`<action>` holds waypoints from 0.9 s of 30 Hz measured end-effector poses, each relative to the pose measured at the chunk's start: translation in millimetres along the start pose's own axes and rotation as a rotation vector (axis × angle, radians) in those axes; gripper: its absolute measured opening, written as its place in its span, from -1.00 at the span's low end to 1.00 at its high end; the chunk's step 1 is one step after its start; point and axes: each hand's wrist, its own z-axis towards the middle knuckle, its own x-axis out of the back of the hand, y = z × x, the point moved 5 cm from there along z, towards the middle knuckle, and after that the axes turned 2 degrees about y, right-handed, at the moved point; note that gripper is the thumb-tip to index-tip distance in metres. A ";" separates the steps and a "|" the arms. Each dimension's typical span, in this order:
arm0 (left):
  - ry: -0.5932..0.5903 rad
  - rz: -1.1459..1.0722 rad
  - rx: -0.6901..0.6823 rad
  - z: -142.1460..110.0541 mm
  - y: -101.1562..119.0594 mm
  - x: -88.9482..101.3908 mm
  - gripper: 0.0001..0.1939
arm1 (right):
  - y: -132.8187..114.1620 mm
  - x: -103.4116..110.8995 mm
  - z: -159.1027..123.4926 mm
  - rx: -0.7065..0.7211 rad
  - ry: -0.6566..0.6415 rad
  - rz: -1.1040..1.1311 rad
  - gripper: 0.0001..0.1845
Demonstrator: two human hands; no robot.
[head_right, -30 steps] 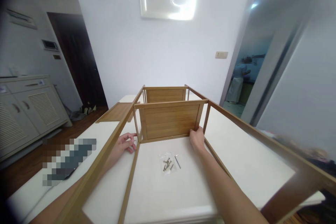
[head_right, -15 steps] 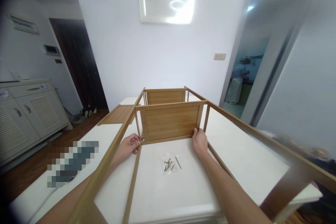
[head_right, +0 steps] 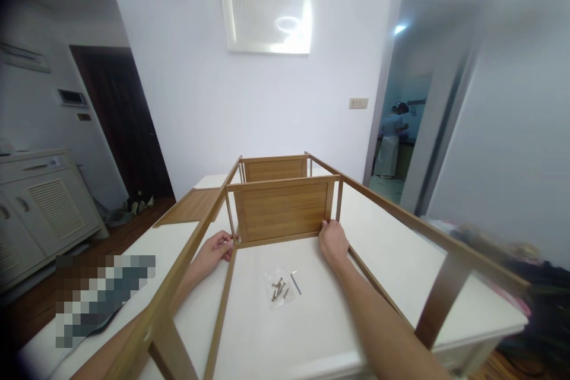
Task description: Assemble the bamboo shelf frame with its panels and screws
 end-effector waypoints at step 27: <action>0.135 0.637 -0.085 -7.2 7.1 16.1 -0.73 | 6.5 -0.7 -0.7 -0.010 0.057 0.087 -0.65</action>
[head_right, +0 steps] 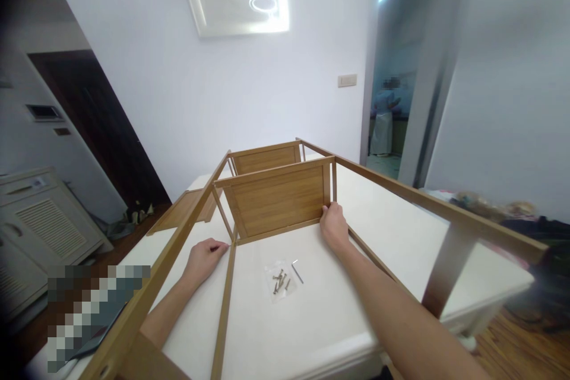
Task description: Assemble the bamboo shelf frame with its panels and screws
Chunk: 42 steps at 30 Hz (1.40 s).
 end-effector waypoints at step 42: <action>-0.028 0.007 -0.062 2.9 12.6 -5.2 -0.82 | 2.5 -4.2 1.4 -0.025 -0.011 0.031 -0.64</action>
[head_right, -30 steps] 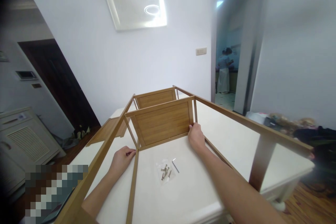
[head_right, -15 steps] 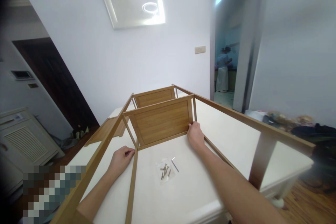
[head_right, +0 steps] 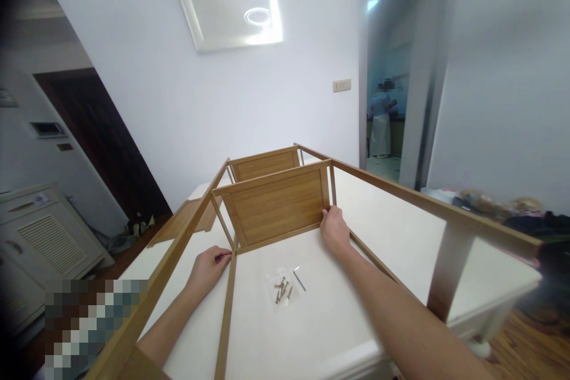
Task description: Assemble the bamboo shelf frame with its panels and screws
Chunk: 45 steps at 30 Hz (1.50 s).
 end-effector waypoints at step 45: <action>-0.015 0.115 -0.045 -0.2 -7.7 -6.5 -0.85 | -3.9 3.0 -2.6 0.002 -0.006 -0.067 -0.63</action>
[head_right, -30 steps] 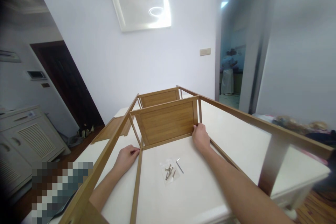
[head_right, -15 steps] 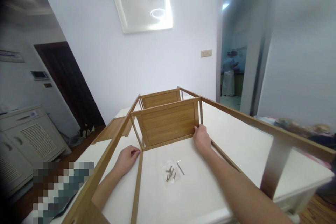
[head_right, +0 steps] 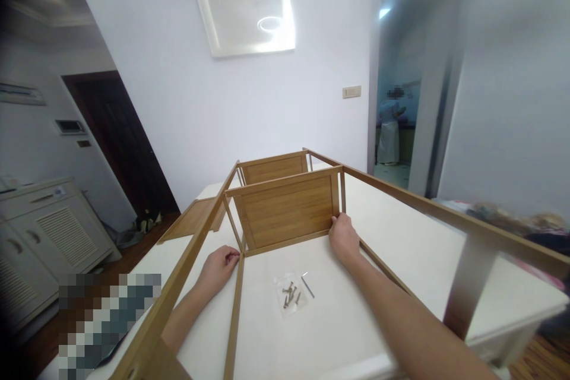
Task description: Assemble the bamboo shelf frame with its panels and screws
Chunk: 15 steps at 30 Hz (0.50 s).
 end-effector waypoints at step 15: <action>-0.001 -0.050 -0.002 1.9 -9.6 -1.6 -0.81 | 1.8 -1.4 -0.1 0.002 0.003 0.014 -0.64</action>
